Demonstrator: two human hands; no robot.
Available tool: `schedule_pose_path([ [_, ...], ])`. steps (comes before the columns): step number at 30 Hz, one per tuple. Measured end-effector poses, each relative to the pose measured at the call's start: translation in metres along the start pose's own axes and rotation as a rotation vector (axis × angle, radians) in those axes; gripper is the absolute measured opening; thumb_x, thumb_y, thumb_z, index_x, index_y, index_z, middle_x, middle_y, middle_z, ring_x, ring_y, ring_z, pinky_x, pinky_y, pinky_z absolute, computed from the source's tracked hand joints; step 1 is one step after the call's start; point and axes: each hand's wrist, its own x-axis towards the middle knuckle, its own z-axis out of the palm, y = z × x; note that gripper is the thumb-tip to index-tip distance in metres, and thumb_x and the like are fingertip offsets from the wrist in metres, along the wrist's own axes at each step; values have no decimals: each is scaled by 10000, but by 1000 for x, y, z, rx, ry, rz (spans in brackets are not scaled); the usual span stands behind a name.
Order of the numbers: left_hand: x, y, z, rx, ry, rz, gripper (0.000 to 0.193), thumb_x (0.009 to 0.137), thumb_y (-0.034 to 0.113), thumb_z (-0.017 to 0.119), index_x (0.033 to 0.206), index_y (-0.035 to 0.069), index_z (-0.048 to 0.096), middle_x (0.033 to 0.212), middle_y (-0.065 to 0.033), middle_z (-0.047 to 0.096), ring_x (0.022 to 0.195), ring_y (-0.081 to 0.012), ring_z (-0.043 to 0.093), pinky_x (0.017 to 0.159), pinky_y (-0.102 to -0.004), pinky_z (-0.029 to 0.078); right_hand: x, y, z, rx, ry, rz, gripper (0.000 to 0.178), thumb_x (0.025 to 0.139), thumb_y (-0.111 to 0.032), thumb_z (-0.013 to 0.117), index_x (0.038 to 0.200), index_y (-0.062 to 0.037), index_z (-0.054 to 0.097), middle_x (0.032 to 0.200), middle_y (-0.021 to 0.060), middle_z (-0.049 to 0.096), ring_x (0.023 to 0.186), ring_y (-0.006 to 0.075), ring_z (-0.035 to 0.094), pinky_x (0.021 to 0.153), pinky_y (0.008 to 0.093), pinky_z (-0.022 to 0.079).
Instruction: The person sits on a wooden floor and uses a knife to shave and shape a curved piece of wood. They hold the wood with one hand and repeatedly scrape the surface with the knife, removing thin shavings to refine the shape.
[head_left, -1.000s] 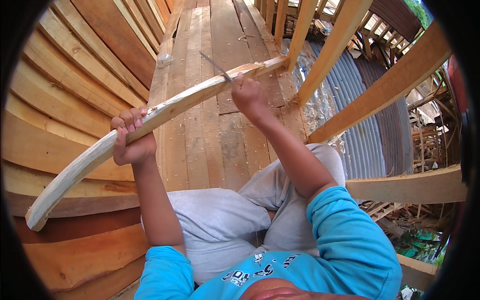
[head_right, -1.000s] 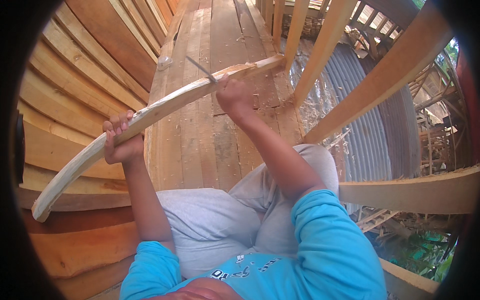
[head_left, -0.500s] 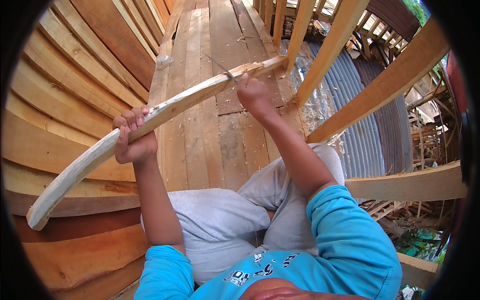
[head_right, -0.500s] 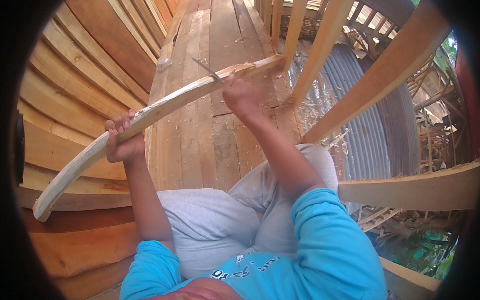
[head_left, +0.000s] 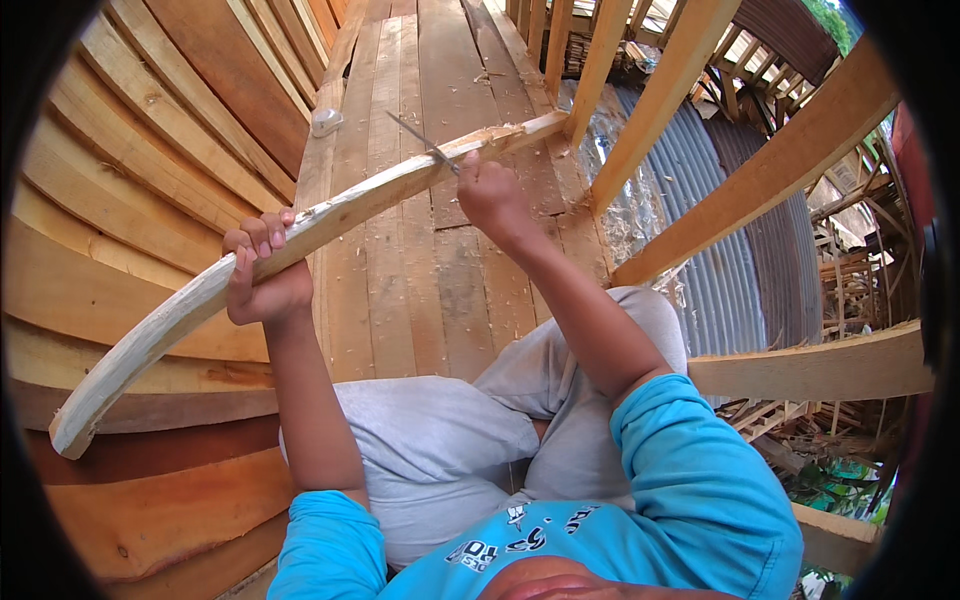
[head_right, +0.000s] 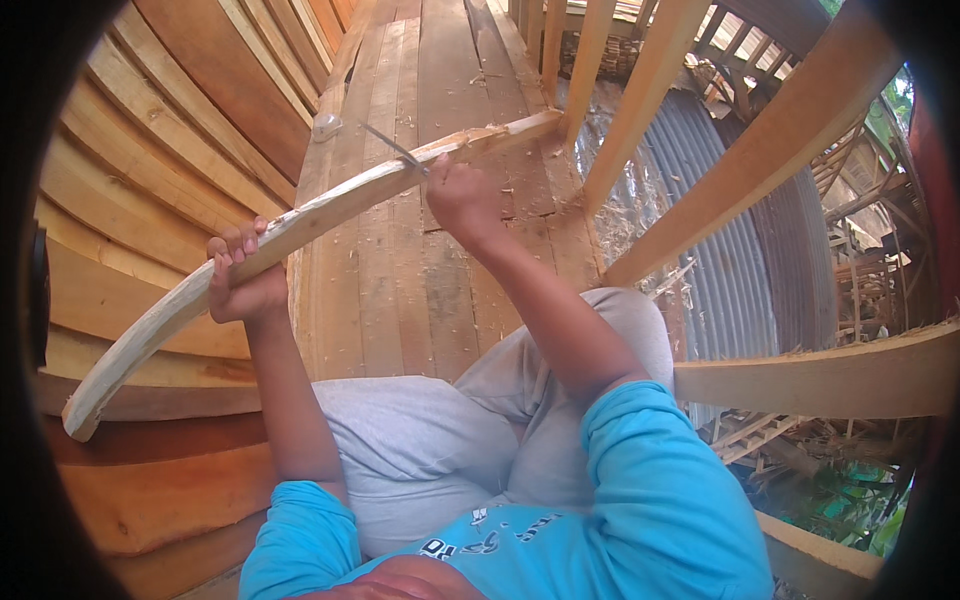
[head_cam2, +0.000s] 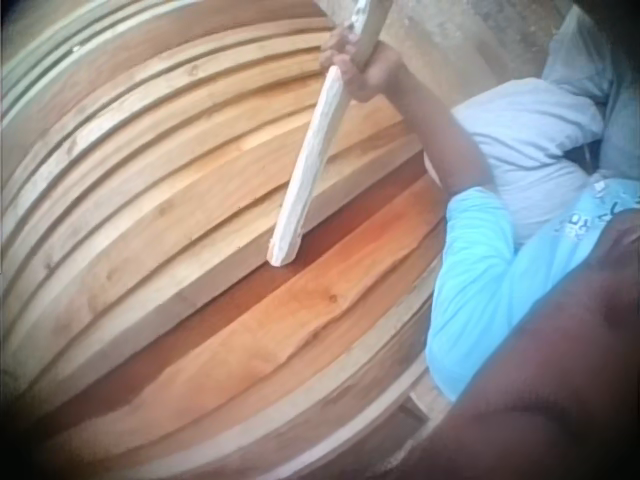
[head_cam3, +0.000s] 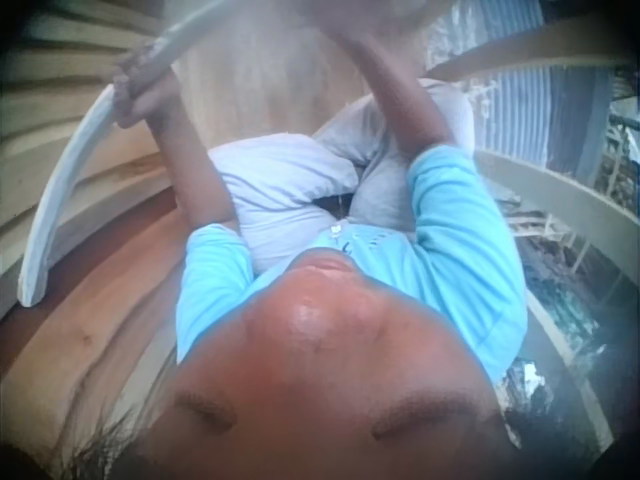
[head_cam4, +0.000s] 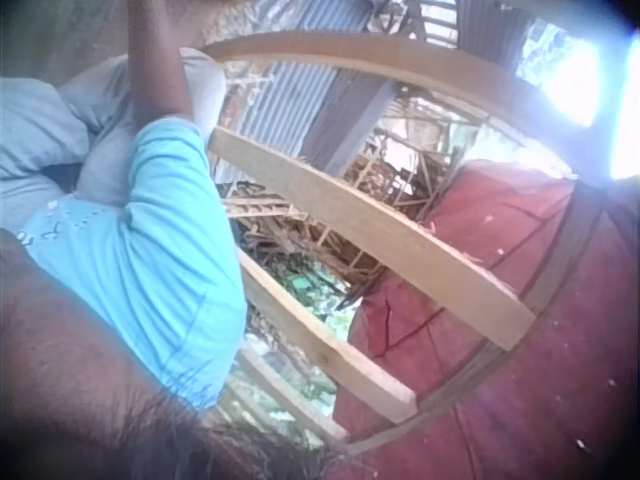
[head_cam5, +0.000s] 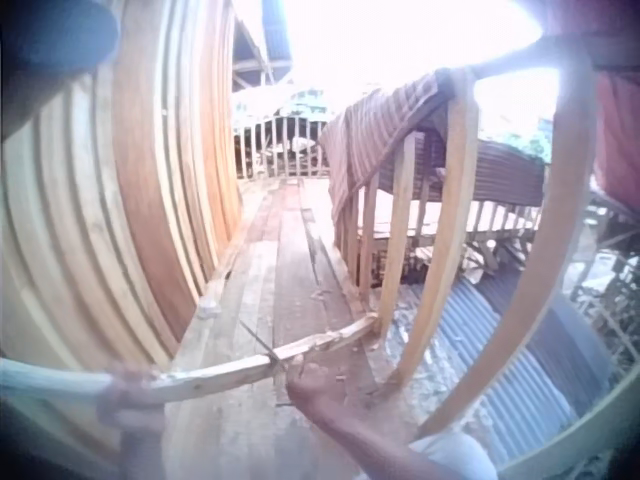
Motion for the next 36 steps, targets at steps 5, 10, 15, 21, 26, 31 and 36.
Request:
schedule_pose_path([
  [5,2,-3,5,-25,-74,-7,141,772,223,595,737,159,474,713,22,414,751,-148,466,918,-397,357,42,59,0,-52,60,194,640,989,-388,260,777,31,695,820,273,675,870,464,650,843,533,491],
  [10,-1,-1,8,-16,19,15,136,768,208,559,743,153,438,712,8,388,741,-155,435,879,-401,354,53,104,4,-19,114,384,633,981,-408,255,985,64,677,1018,299,658,1016,458,622,931,514,461],
  [15,1,1,2,-23,-43,21,136,778,209,553,746,152,434,709,8,383,738,-152,434,884,-402,350,19,31,-12,13,-26,142,633,991,-382,251,864,71,675,934,331,643,961,485,608,910,533,446],
  [21,1,3,-2,-6,-23,23,146,782,218,556,745,150,432,716,6,384,742,-157,438,888,-406,353,2,-5,-4,15,-97,10,629,991,-387,261,802,43,681,885,311,652,890,490,619,869,555,449],
  [26,0,0,2,-4,15,22,158,786,229,564,747,150,433,719,4,386,751,-162,444,897,-411,354,36,71,-3,-129,89,151,605,977,-381,273,852,38,692,954,301,656,926,473,628,868,551,458],
  [31,0,1,0,-25,-37,9,149,780,223,601,745,153,475,717,21,414,753,-144,467,909,-396,354,14,33,-12,0,-5,126,610,982,-373,273,826,44,690,902,305,655,918,478,623,871,536,464],
  [36,0,4,2,-14,-33,5,163,782,225,600,737,158,459,716,25,413,751,-142,463,905,-387,352,-8,-20,-17,64,-98,1,610,981,-367,282,792,50,685,847,301,654,893,482,621,860,529,471],
])
